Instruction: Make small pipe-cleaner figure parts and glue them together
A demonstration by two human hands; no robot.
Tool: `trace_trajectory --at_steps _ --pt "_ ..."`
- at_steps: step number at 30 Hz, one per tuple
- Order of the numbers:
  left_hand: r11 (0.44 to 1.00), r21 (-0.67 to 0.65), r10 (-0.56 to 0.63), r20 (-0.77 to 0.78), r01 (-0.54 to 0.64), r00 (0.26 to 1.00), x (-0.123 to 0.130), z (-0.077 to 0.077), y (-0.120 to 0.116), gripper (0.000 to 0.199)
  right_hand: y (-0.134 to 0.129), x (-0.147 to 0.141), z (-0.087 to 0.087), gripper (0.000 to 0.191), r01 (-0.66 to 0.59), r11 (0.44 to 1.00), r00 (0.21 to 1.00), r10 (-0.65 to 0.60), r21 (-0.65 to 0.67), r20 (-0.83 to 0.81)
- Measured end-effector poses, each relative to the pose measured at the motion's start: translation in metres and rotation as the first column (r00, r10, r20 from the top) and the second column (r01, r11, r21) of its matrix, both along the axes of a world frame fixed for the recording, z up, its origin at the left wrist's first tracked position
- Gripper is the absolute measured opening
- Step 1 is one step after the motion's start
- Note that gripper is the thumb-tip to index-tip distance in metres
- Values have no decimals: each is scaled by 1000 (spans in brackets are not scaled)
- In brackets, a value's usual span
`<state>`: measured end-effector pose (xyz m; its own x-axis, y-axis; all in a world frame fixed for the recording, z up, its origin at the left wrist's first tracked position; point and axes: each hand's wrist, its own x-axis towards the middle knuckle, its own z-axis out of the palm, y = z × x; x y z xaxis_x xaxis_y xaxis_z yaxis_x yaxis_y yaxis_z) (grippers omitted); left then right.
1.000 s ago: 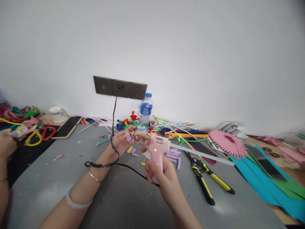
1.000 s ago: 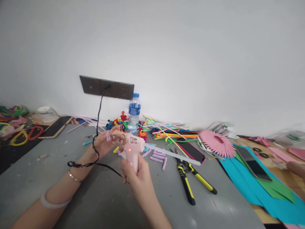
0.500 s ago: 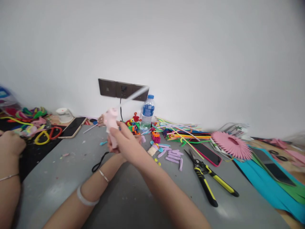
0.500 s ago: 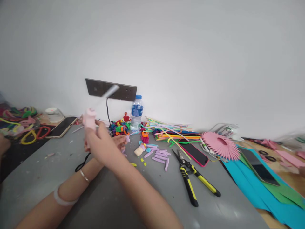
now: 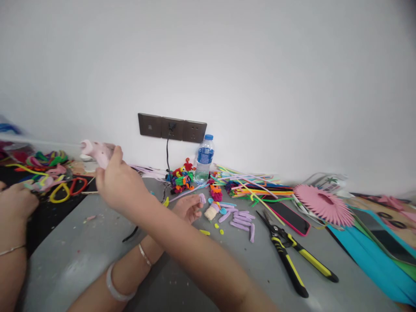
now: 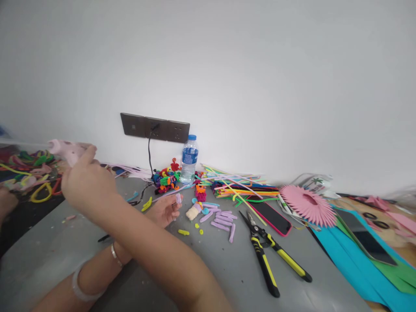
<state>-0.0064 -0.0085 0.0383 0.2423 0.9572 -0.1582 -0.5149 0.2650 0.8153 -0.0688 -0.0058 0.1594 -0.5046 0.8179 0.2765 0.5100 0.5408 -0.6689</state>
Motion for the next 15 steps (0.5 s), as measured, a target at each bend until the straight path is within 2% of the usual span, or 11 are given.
trace_trajectory --at_steps 3,9,12,15 --pt "991 -42 -119 122 125 985 1 -6 0 12 -3 -14 -20 64 142 989 986 -144 39 82" --pt "993 -62 -86 172 98 981 3 -11 6 19 4 -24 -86 54 279 960 910 -254 -29 328" --pt "993 -66 -88 171 100 981 4 -13 8 20 9 -23 -102 53 297 954 886 -260 -41 383" --pt "995 -76 -45 200 61 979 2 -15 10 18 7 -20 -106 50 281 959 884 -248 -26 397"
